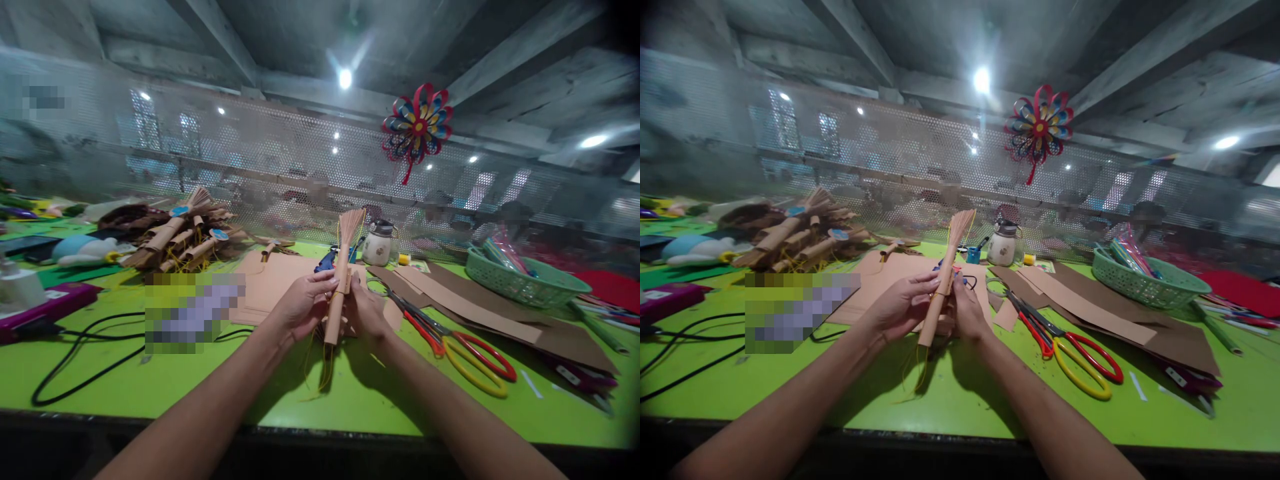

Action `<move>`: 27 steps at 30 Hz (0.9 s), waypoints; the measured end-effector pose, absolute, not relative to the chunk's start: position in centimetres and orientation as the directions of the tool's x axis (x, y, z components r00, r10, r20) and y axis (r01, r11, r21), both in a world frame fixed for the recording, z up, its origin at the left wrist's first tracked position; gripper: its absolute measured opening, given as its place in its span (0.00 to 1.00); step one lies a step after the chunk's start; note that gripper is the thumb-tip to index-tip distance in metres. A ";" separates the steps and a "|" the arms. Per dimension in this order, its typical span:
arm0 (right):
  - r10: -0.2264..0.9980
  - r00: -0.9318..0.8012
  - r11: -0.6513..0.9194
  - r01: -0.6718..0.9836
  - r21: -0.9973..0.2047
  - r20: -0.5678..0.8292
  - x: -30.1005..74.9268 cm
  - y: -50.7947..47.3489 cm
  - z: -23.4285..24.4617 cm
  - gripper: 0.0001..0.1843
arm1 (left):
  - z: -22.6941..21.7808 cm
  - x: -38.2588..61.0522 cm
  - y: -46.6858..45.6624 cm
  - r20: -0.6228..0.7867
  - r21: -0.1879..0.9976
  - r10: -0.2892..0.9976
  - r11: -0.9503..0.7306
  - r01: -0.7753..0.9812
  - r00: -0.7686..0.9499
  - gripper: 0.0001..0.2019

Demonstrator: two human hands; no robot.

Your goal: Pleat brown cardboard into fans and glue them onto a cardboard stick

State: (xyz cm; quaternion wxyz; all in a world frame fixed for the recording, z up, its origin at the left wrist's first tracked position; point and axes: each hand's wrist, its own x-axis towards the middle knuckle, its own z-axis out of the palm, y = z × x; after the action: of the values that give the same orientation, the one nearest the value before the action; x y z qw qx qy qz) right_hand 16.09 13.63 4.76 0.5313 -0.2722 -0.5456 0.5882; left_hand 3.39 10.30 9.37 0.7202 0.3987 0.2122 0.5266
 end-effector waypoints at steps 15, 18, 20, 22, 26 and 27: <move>0.923 -0.256 0.165 -0.413 -0.896 0.288 16.2 14.0 4.3 0.24 | 9.5 3.9 9.9 0.081 0.821 0.941 0.124 -0.557 0.329 0.15; 0.936 -0.214 0.187 -0.375 -0.908 0.281 16.2 14.0 4.2 0.27 | 9.4 4.1 9.9 0.084 0.829 0.944 0.111 -0.548 0.319 0.16; 0.943 -0.184 0.205 -0.334 -0.920 0.277 16.2 13.8 4.4 0.28 | 9.3 4.3 9.8 0.090 0.832 0.945 0.101 -0.545 0.313 0.16; 0.949 -0.164 0.216 -0.280 -0.935 0.269 16.3 13.6 4.6 0.29 | 9.2 4.5 9.7 0.090 0.833 0.949 0.095 -0.545 0.303 0.16; 0.938 -0.091 0.316 -0.178 -0.932 0.335 16.4 13.1 5.2 0.28 | 9.1 4.7 9.5 0.094 0.838 0.954 0.078 -0.541 0.283 0.16; 0.928 -0.074 0.353 -0.149 -0.924 0.366 16.4 13.0 5.3 0.27 | 9.1 4.7 9.5 0.094 0.840 0.956 0.073 -0.537 0.277 0.15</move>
State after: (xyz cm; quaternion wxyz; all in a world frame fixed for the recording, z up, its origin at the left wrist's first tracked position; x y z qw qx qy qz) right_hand 16.42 12.96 5.26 0.5898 -0.3397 -0.5733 0.4562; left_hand 4.72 9.49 9.08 0.6864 0.4094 0.2558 0.5439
